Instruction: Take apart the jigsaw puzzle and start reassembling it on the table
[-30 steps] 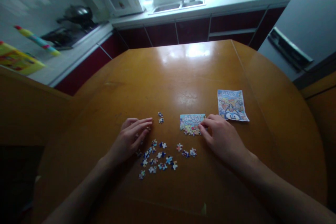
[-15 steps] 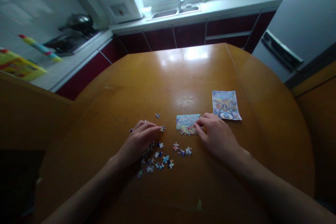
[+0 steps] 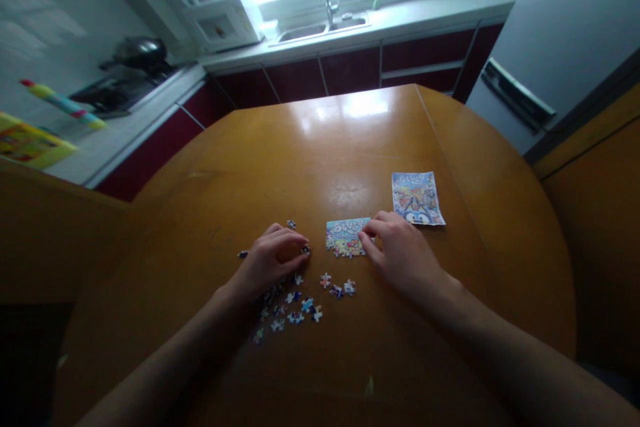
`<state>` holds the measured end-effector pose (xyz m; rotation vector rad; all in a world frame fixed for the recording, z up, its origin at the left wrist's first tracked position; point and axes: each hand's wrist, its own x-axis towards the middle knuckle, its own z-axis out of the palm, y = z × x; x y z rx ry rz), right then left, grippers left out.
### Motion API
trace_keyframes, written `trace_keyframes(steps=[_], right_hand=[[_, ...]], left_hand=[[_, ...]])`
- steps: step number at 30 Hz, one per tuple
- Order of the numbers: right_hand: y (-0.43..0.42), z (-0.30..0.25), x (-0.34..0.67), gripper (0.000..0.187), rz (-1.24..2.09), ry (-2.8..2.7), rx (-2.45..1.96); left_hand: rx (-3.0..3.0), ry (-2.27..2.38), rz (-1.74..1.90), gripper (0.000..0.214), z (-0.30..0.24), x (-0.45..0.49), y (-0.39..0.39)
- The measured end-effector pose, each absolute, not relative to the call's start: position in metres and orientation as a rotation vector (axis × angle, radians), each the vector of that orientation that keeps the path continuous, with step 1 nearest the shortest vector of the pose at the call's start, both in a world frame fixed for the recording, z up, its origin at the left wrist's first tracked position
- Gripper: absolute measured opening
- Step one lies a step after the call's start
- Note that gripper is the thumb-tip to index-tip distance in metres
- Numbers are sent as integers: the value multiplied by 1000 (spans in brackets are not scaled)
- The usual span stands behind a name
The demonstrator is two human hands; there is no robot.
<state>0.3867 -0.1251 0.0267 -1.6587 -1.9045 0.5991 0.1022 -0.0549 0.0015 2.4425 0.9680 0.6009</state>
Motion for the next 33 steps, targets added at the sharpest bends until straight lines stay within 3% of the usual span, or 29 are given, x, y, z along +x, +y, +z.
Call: trace_keyframes(steps=[9, 33], right_hand=[[-124, 28, 384, 22, 597, -1928, -1655], [-122, 24, 384, 19, 595, -1943, -1650]], left_hand=[[2602, 811, 660, 8, -3, 142, -66], [2710, 771, 659, 9, -11, 138, -66]])
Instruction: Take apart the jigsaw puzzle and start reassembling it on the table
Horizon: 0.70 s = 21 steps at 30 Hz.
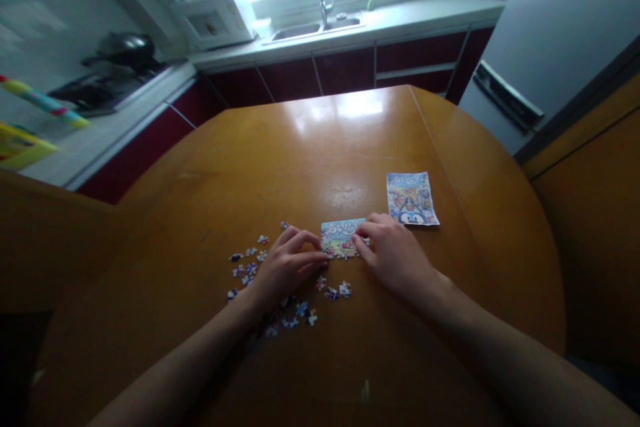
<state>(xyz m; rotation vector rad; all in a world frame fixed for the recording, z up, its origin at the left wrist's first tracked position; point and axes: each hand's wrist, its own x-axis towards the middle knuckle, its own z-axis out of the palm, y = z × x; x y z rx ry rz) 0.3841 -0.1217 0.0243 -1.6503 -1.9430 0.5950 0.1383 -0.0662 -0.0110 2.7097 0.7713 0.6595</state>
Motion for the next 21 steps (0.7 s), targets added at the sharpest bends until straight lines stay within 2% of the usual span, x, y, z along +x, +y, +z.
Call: trace_keyframes(steps=[8, 15, 21], right_hand=[[-120, 15, 388, 16, 532, -2025, -1668], [-113, 7, 397, 26, 431, -2168, -1609], [-107, 1, 404, 21, 429, -2217, -1531]], left_hand=[[2571, 884, 731, 16, -3, 138, -68], [2577, 934, 608, 19, 1, 142, -63], [2626, 949, 514, 19, 1, 147, -61]])
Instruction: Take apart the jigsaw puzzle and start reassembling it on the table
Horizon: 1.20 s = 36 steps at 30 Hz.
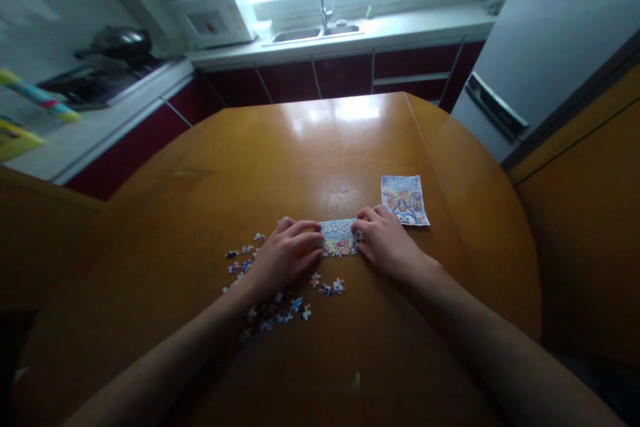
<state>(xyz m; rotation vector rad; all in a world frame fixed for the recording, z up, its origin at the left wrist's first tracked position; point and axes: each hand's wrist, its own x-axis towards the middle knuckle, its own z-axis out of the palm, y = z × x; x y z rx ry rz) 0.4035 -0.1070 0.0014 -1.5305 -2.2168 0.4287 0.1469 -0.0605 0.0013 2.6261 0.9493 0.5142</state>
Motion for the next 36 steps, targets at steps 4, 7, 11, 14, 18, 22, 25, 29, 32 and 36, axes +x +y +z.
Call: trace_keyframes(steps=[4, 7, 11, 14, 18, 22, 25, 29, 32, 36], right_hand=[[-103, -2, 403, 16, 396, -2193, -1550], [-98, -5, 402, 13, 371, -2154, -1572], [-91, -8, 401, 11, 334, -2131, -1573], [-86, -10, 400, 12, 324, -2120, -1580], [-83, -13, 400, 13, 332, -2106, -1569], [-84, -9, 400, 19, 315, -2019, -1572], [-87, -3, 400, 20, 316, -1928, -1570], [-90, 4, 405, 18, 348, -1871, -1589], [-91, 7, 412, 17, 312, -1819, -1641], [-93, 9, 419, 18, 277, -1761, -1696]], left_hand=[[2604, 964, 538, 17, -1, 149, -53], [2603, 979, 543, 16, -3, 150, -43], [2604, 969, 566, 18, -4, 152, -31], [2607, 964, 596, 18, -4, 152, -25], [2617, 961, 607, 16, -6, 153, -21], [2604, 965, 638, 18, -4, 153, -20], [2596, 1005, 702, 18, 5, 146, -20], [2600, 1062, 783, 17, 22, 124, -29], [2575, 1145, 833, 17, 30, 100, -43], [2525, 1267, 874, 16, 31, 71, -64]])
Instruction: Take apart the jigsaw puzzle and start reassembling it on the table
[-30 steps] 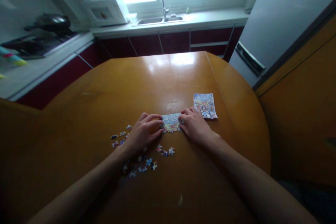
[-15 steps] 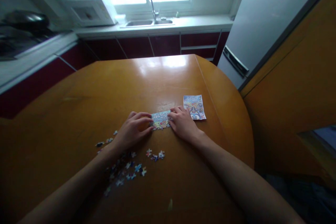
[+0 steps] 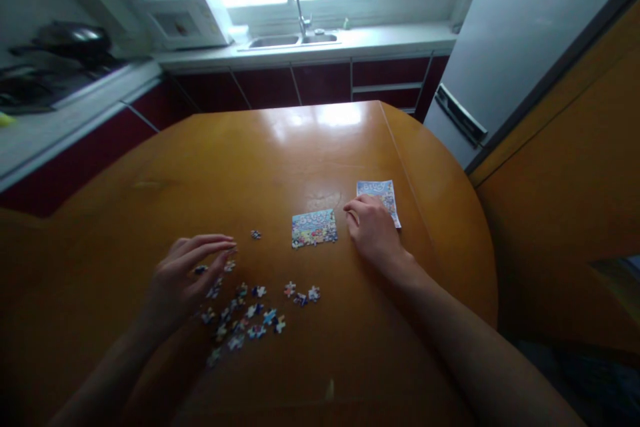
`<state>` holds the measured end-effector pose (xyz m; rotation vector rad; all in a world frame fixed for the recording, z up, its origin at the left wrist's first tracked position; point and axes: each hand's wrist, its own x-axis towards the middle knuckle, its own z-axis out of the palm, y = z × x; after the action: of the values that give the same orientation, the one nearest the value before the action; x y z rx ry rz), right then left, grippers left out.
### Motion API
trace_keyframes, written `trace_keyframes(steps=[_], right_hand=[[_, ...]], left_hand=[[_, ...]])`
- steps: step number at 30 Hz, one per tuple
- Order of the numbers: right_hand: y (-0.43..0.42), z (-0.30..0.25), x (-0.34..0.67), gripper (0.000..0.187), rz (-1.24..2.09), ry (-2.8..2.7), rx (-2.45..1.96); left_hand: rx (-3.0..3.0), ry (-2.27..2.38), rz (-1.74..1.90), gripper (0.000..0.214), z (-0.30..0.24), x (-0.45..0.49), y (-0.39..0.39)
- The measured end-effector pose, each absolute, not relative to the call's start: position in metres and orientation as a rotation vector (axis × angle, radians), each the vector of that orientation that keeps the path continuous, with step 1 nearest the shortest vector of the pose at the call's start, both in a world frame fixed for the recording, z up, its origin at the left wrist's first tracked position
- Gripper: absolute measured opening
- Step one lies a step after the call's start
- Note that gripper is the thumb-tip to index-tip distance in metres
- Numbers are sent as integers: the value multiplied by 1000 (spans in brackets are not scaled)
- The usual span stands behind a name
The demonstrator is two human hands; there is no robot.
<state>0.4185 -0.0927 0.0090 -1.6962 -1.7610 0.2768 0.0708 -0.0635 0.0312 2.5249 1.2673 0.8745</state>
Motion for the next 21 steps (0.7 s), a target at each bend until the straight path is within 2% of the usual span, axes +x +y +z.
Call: trace_keyframes(steps=[6, 21], right_hand=[[-98, 10, 415, 15, 307, -1772, -1689], [-135, 13, 363, 12, 613, -2057, -1476]], left_hand=[[2473, 1364, 923, 13, 27, 50, -79], [2489, 1219, 804, 10, 21, 47, -92]])
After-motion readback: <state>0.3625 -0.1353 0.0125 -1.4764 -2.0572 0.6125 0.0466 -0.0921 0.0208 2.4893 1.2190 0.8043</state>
